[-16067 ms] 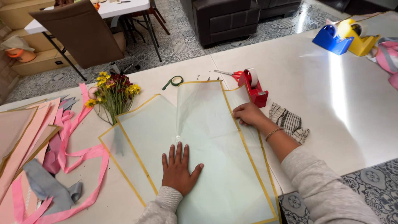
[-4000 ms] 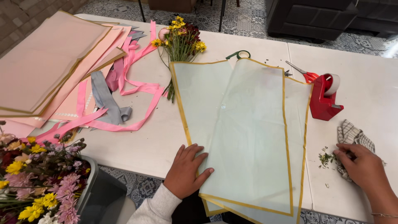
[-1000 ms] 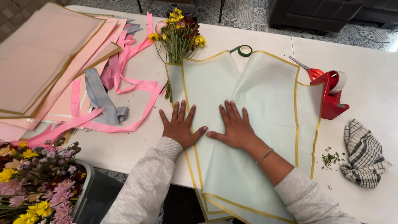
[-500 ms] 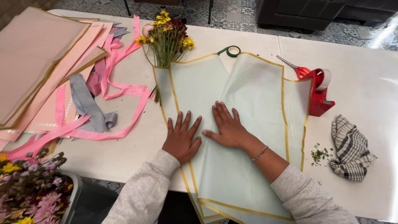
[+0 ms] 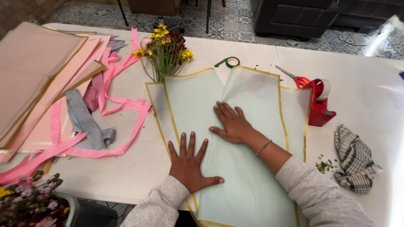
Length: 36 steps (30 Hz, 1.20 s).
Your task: The person lays out translucent wrapping paper with gold borders on a white table, smooths it, and tapes the sheets together. They then place a small bouquet of yellow and maroon flowers onto the paper and begin folding the paper around the stems.
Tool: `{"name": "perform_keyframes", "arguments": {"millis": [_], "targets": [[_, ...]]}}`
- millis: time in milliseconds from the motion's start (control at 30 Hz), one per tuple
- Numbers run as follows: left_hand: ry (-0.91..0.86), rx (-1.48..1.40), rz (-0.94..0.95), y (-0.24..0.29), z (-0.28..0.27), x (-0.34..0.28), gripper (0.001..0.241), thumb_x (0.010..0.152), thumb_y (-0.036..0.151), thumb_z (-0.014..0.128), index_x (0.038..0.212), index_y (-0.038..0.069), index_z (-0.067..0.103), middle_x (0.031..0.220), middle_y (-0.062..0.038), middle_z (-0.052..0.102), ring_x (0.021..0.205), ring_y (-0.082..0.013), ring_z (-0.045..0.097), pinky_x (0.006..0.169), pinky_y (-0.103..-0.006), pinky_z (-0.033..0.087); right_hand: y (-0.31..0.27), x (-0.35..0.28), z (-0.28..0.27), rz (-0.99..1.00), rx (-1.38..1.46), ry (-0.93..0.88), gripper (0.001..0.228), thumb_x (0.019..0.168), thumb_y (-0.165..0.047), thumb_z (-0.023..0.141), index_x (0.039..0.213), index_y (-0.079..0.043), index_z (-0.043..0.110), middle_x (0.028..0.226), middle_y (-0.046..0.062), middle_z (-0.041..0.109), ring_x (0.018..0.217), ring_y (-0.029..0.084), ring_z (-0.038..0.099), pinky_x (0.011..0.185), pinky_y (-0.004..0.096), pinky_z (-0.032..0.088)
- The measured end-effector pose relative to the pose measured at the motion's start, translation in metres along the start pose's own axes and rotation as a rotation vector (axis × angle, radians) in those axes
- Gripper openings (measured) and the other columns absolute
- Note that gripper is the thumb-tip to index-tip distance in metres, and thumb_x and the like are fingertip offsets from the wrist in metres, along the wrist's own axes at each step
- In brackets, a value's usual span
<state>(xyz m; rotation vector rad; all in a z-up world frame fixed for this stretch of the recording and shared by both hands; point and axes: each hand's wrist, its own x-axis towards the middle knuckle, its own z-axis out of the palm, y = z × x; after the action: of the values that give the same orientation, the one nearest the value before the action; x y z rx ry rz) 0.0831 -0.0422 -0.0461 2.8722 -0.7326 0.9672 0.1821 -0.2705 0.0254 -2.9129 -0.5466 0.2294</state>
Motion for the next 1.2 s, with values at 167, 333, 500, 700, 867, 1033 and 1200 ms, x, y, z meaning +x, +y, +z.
{"name": "perform_keyframes", "arguments": {"millis": [167,333,500,700,867,1033,1200], "targets": [[-0.005,-0.043,-0.014,0.001,-0.003,-0.001,0.152,0.049,0.128,0.041,0.162,0.028,0.022,0.171,-0.018,0.007,0.162,-0.0434,-0.005,0.121,-0.0734,-0.008,0.004,0.012,-0.015,0.097,0.050,-0.040,0.091,0.096,-0.070,0.030,0.164,-0.012,0.011,0.175,0.006,0.000,0.161,0.022,-0.004,0.125,0.056,-0.002],[-0.637,-0.389,-0.136,0.003,-0.062,0.034,0.136,0.057,0.105,0.046,0.163,0.024,0.019,0.169,-0.023,-0.001,0.153,-0.0473,-0.015,0.110,-0.0795,-0.016,-0.009,0.005,-0.002,-0.017,-0.026,0.085,0.088,0.100,-0.064,0.034,0.165,-0.012,0.008,0.175,0.009,-0.003,0.160,0.027,-0.006,0.123,0.061,0.001],[-0.802,-0.411,-0.150,0.014,-0.083,0.042,0.137,0.054,0.101,0.035,0.164,0.022,0.011,0.171,-0.021,-0.008,0.154,-0.0467,-0.021,0.111,-0.0786,-0.019,-0.032,-0.003,0.002,-0.082,0.029,-0.058,0.086,0.099,-0.066,0.034,0.162,-0.009,0.019,0.173,0.010,0.008,0.160,0.028,0.001,0.124,0.060,-0.001],[-0.817,-0.461,-0.151,0.025,-0.097,0.048,0.136,0.052,0.096,0.033,0.165,0.022,0.011,0.170,-0.024,-0.010,0.154,-0.0501,-0.022,0.110,-0.0799,-0.021,-0.089,0.086,-0.028,0.040,0.392,0.316,0.049,0.092,-0.049,0.062,0.125,-0.014,0.071,0.122,0.002,0.075,0.092,0.022,0.073,0.086,0.038,0.053],[-0.808,-0.512,-0.145,0.029,-0.096,0.047,0.135,0.050,0.092,0.031,0.164,0.022,0.012,0.171,-0.024,-0.011,0.155,-0.0493,-0.021,0.110,-0.0805,-0.022,-0.107,0.211,-0.031,0.370,0.482,0.218,0.061,0.087,-0.069,0.062,0.098,-0.009,0.068,0.097,0.009,0.074,0.096,0.030,0.069,0.082,0.041,0.051],[-0.821,-0.460,-0.108,0.040,-0.065,0.043,0.127,0.058,0.087,0.035,0.164,0.024,0.007,0.171,-0.021,-0.004,0.155,-0.0498,-0.020,0.112,-0.0817,-0.021,-0.121,0.249,-0.036,0.579,0.532,0.034,0.065,0.073,-0.070,0.078,0.092,-0.010,0.058,0.098,0.007,0.064,0.089,0.025,0.064,0.069,0.037,0.045],[-0.613,-0.366,-0.196,0.059,-0.026,0.030,0.117,0.067,0.080,0.049,0.163,0.024,0.011,0.170,-0.010,0.008,0.156,-0.0482,-0.008,0.117,-0.0818,-0.012,-0.132,0.258,-0.035,0.630,0.682,0.083,0.062,0.069,-0.046,0.081,0.112,-0.004,0.067,0.112,0.010,0.071,0.101,0.028,0.068,0.078,0.038,0.054]]}}
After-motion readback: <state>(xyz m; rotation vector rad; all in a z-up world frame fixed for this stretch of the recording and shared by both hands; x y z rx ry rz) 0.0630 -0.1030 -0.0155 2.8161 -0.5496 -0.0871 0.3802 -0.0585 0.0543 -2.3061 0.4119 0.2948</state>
